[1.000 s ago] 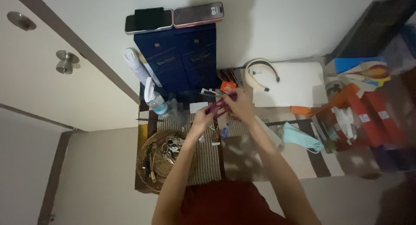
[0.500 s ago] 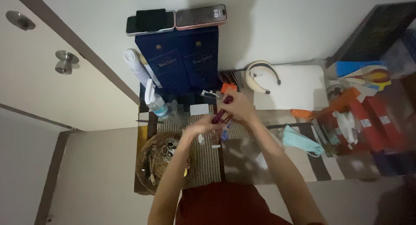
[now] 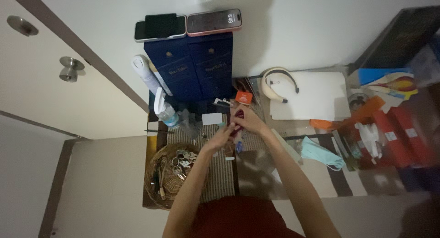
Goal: The person walks to a cluttered table and begins organizing small items. They spray a cloth and wipe a blue box, then place two smartphones on top of it. They pick up a woven basket, empty its contents onto the table, and sort through various small items including keys, hair ties, and a hairbrush.
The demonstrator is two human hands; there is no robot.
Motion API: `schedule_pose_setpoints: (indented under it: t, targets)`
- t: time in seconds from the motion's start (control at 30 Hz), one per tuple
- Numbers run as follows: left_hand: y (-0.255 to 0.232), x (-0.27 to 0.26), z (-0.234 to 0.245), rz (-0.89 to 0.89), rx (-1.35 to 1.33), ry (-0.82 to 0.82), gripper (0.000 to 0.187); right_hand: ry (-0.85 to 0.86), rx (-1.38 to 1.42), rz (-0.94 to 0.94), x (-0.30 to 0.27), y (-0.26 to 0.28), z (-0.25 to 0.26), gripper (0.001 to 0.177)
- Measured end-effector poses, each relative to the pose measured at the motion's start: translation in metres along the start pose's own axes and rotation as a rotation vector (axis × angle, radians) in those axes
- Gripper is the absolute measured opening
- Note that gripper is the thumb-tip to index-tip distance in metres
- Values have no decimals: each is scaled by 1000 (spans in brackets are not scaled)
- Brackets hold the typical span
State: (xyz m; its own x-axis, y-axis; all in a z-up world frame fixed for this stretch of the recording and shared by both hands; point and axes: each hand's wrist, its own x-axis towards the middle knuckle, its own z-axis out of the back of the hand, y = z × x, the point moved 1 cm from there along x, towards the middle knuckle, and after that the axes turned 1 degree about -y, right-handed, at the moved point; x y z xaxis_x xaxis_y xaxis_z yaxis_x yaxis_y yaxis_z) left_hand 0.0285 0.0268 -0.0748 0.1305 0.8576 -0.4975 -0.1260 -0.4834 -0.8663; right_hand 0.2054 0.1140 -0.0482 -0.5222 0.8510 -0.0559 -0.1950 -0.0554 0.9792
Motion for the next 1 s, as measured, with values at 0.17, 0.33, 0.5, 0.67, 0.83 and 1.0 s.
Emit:
schedule_pose_setpoints:
  t: [0.17,0.33,0.5,0.67,0.83,1.0]
  targets:
    - [49,19,20,-60,-215,78,75,-244,137,-380,-2,-96,4,49]
    - [56,7,37,85,-170,-48,54,-287,-671,-171,-37,-149,-4,29]
    - [33,-18,30,-51,-254,46,48,-285,-931,-138,-35,-156,-25,20]
    - [20,-27,32,75,52,-133,46,-291,-1074,-151,-34,-149,-37,18]
    - [42,-18,37,-48,-149,-42,47,-331,-669,-108,-27,-135,-36,21]
    - [55,13,25,-79,-224,-188,37,-68,323,-235,-10,-92,-31,14]
